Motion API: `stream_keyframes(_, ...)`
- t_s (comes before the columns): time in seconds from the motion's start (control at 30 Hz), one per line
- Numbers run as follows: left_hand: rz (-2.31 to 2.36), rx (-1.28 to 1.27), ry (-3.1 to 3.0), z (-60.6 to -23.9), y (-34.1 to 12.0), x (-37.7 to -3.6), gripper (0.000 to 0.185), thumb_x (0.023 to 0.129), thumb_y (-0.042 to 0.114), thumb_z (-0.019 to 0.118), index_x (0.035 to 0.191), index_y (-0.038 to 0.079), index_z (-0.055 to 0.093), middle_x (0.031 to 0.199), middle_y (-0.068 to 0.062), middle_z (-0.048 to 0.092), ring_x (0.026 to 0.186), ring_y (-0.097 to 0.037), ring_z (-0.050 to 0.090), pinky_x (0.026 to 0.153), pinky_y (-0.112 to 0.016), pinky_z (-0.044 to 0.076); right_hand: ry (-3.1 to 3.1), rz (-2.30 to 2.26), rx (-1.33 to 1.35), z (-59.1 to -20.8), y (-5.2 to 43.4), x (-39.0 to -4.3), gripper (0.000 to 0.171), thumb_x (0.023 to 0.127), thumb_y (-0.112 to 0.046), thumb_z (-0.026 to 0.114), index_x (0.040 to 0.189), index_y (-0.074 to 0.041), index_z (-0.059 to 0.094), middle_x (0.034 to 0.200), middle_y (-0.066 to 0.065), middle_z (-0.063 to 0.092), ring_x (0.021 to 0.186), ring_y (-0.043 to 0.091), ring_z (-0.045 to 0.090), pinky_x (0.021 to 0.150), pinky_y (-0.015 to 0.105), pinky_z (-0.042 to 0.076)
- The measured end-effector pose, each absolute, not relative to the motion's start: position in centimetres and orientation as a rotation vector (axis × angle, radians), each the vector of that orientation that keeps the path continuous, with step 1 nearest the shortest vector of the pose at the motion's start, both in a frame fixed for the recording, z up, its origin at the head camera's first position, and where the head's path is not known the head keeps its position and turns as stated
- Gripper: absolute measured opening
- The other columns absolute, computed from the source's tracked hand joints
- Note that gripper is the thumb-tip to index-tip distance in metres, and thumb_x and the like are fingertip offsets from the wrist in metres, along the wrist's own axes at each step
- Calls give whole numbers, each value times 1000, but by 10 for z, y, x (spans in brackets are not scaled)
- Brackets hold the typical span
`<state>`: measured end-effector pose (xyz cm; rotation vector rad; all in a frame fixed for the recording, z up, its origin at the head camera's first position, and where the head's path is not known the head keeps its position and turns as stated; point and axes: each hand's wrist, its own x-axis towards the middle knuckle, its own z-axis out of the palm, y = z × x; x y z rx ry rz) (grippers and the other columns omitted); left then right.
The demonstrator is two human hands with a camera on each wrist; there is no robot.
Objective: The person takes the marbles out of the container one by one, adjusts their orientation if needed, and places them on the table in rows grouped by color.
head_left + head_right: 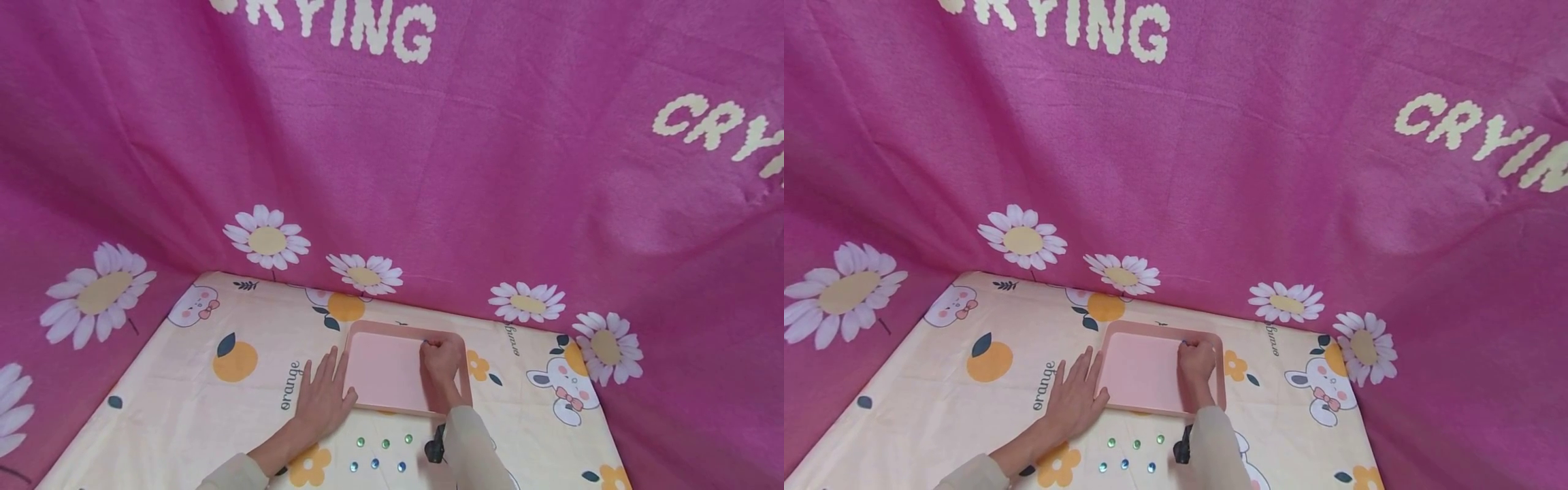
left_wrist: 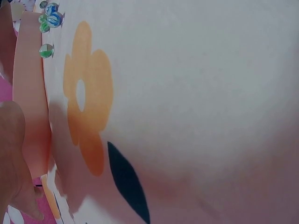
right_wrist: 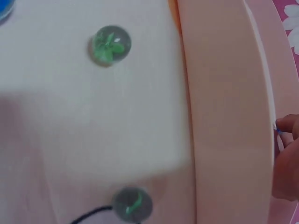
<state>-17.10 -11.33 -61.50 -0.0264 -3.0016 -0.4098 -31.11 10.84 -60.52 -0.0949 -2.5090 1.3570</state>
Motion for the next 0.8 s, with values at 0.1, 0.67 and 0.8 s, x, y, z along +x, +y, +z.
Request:
stream_keyframes(0.1, -399, -21, -2996, -616, -114, -172, 75, 97, 46, 49, 158, 7, 27, 163, -16, 23, 147, -33, 26, 119, -57, 8, -2570, 1410, -110, -603, 112, -309, 22, 88, 3, 64, 67, -4, 68, 60, 7, 48, 59, 23, 51, 49, 28, 42)
stream_keyframes(0.67, -419, -19, -2999, -615, -111, -170, 75, 97, 45, 52, 157, 7, 28, 163, -16, 22, 147, -34, 26, 119, -58, 7, -2685, 1583, -327, -608, 128, -292, 29, 92, -15, 69, 116, -13, 54, 105, 5, 57, 91, 22, 59, 82, 34, 55)
stream_keyframes(0.8, -396, -26, -2984, -615, -112, -170, 75, 97, 45, 52, 157, 7, 30, 162, -17, 24, 146, -34, 27, 119, -58, 9, -2664, 1628, -298, -608, 131, -290, 23, 92, -14, 68, 114, -10, 60, 105, 6, 59, 92, 23, 59, 82, 33, 55)
